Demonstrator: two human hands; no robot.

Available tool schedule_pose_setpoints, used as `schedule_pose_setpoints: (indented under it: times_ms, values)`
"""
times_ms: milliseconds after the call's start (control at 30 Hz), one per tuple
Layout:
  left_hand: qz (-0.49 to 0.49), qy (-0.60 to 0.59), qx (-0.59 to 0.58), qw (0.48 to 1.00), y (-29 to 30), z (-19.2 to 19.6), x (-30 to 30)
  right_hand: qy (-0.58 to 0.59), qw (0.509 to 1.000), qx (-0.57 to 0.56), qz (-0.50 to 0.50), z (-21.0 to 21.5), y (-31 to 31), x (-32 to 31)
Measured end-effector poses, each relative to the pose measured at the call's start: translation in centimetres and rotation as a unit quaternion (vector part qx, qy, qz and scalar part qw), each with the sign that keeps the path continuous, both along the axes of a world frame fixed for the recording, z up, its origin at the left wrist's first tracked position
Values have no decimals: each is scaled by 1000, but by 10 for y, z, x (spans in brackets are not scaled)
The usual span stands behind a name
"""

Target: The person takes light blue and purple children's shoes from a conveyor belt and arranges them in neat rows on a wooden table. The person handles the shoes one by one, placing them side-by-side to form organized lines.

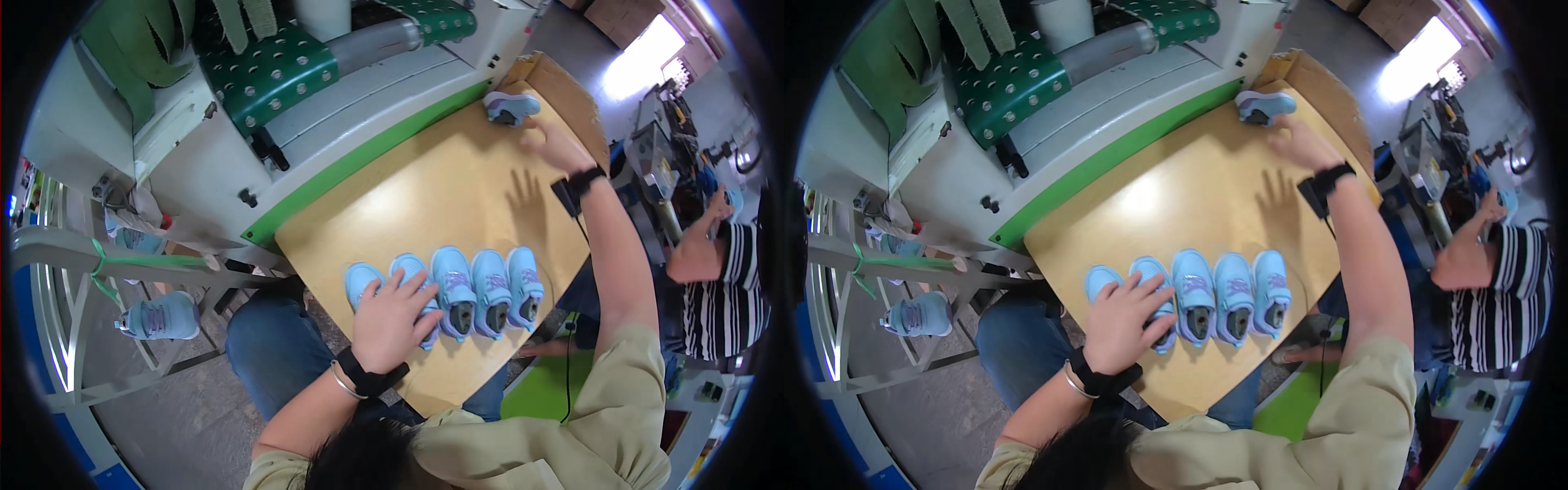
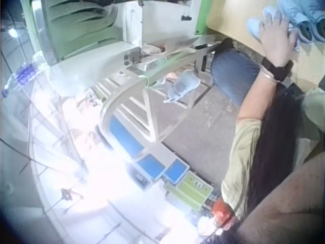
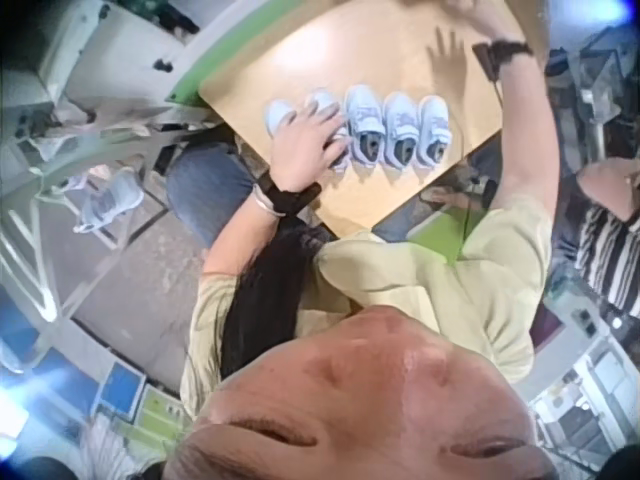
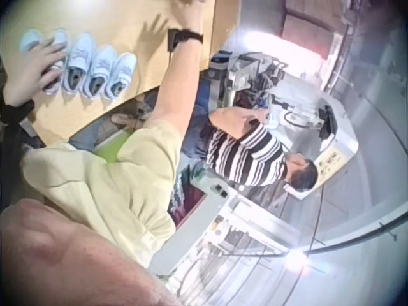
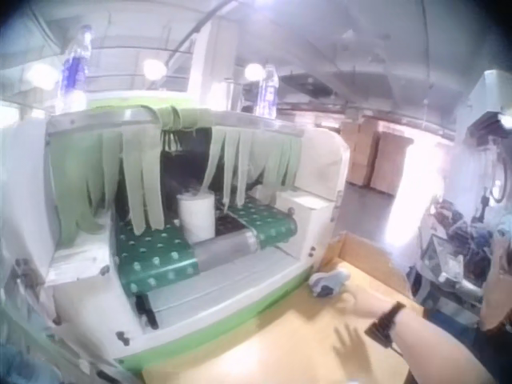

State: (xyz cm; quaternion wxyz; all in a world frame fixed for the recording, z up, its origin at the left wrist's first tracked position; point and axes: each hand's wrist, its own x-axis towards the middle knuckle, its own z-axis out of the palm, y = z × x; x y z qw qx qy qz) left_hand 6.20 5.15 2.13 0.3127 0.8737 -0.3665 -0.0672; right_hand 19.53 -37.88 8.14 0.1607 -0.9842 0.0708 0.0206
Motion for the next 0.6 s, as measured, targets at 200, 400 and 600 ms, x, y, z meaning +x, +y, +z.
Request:
schedule_pose_setpoints:
  times_ms: [200, 400, 600]
  values:
    - [-14, 41, -11, 999, 2, 2, 3, -81, 979, -49, -181, -89, -63, 126]
    - [3, 78, -10, 997, 6, 0, 5, -186, 966, 97, -149, -139, -38, 111]
    - [1, 71, -22, 997, 4, -3, 5, -234, 968, 82, 28, -128, -22, -4]
